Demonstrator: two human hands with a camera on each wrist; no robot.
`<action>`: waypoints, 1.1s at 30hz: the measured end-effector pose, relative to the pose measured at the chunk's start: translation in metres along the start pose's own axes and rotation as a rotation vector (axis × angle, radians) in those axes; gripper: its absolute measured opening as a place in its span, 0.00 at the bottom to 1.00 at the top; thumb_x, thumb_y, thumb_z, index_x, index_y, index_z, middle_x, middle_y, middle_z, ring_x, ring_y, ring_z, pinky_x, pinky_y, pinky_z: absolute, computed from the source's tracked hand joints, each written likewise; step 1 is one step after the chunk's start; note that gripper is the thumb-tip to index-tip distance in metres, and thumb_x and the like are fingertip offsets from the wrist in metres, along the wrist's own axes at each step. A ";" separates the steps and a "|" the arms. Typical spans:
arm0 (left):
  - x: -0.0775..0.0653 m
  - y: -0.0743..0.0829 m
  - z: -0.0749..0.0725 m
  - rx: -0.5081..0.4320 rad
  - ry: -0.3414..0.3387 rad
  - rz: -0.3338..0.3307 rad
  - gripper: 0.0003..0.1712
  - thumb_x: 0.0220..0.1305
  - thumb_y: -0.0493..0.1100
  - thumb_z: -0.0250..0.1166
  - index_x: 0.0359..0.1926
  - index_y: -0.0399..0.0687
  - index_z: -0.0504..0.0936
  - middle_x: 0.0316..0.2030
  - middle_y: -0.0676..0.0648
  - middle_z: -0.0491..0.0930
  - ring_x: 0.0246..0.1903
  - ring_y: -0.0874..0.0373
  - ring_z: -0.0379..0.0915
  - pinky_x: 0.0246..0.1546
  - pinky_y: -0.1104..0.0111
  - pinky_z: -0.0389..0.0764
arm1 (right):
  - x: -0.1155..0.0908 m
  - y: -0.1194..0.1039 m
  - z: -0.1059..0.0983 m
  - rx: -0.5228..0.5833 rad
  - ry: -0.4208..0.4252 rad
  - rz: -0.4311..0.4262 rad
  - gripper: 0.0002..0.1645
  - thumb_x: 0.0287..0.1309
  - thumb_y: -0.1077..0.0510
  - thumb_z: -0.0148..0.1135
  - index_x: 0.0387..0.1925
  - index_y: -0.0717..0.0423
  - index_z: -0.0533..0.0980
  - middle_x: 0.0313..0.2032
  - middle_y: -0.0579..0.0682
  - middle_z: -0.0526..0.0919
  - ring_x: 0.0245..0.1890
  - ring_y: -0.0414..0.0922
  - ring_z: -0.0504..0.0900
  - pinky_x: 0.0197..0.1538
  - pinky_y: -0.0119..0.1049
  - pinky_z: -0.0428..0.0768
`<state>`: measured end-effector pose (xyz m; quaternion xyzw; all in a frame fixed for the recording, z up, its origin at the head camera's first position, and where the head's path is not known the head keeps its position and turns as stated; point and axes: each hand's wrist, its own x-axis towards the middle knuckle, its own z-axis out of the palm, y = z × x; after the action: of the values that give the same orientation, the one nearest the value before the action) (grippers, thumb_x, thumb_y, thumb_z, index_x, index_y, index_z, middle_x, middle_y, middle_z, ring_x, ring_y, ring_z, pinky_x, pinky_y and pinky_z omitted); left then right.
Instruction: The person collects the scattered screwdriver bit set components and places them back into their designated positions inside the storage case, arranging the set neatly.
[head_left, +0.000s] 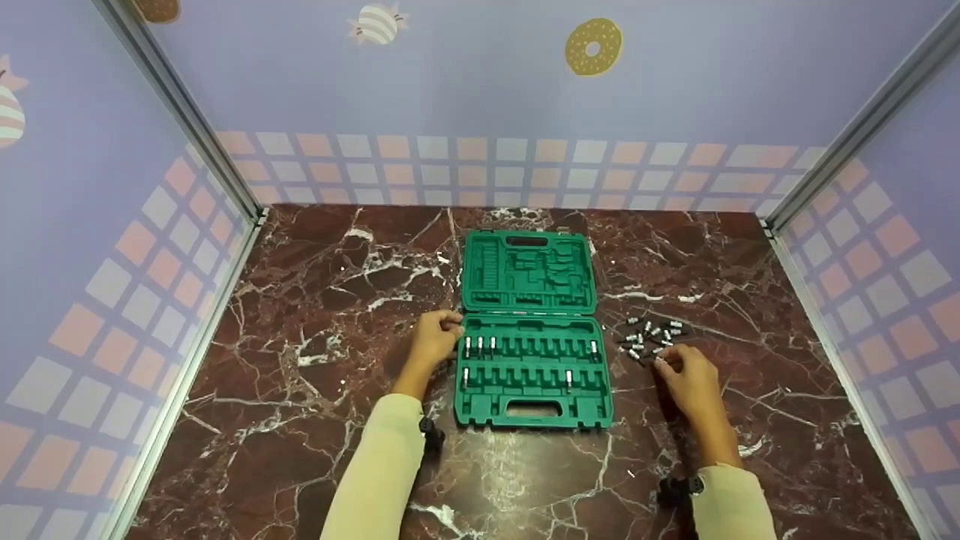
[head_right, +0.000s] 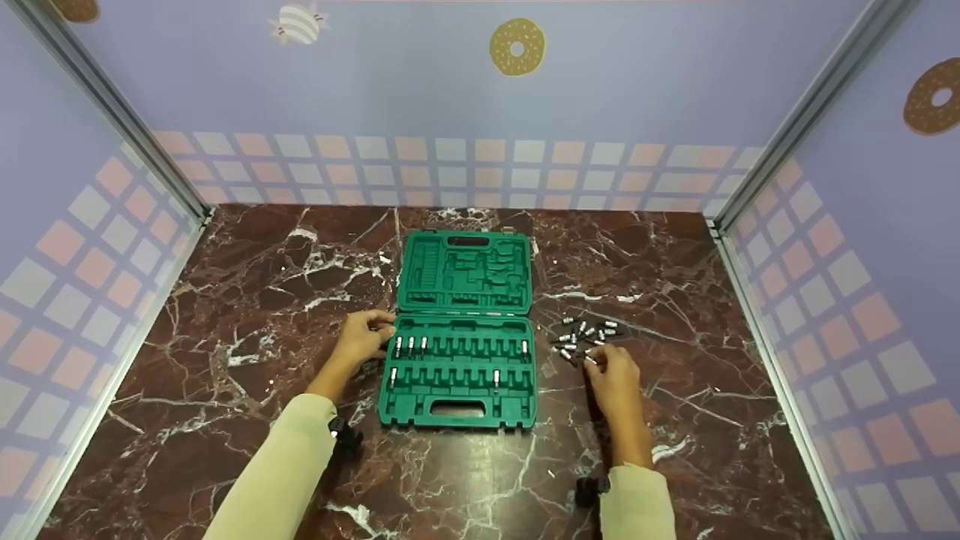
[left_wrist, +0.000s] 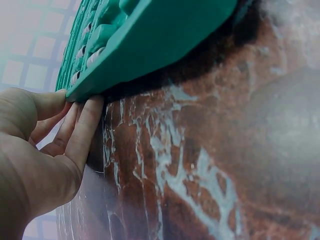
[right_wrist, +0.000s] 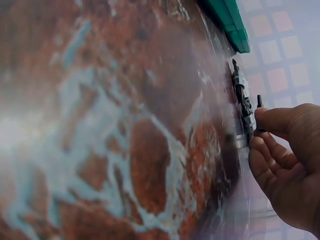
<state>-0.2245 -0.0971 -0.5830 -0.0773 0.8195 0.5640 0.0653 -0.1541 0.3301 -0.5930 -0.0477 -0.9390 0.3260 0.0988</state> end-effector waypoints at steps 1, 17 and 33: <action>0.000 0.000 0.000 0.002 0.002 0.001 0.12 0.71 0.33 0.63 0.52 0.38 0.86 0.43 0.39 0.83 0.40 0.48 0.82 0.32 0.59 0.87 | 0.001 -0.001 0.001 0.008 0.006 -0.004 0.07 0.64 0.63 0.68 0.41 0.64 0.82 0.40 0.63 0.84 0.42 0.60 0.84 0.52 0.56 0.76; 0.000 0.002 0.001 0.010 0.011 0.018 0.12 0.71 0.32 0.63 0.52 0.37 0.86 0.44 0.38 0.83 0.41 0.47 0.82 0.32 0.59 0.87 | 0.014 -0.043 0.013 0.113 -0.020 -0.095 0.06 0.62 0.64 0.71 0.41 0.60 0.83 0.39 0.56 0.87 0.40 0.52 0.86 0.45 0.40 0.80; 0.001 0.000 0.000 0.024 0.005 0.012 0.11 0.71 0.32 0.64 0.51 0.38 0.87 0.42 0.39 0.83 0.40 0.49 0.81 0.33 0.60 0.87 | 0.025 -0.086 0.037 0.346 -0.157 -0.128 0.08 0.57 0.67 0.74 0.39 0.59 0.85 0.36 0.56 0.88 0.34 0.39 0.83 0.38 0.27 0.78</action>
<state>-0.2252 -0.0968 -0.5835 -0.0729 0.8268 0.5544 0.0608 -0.1890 0.2446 -0.5640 0.0554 -0.8748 0.4784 0.0524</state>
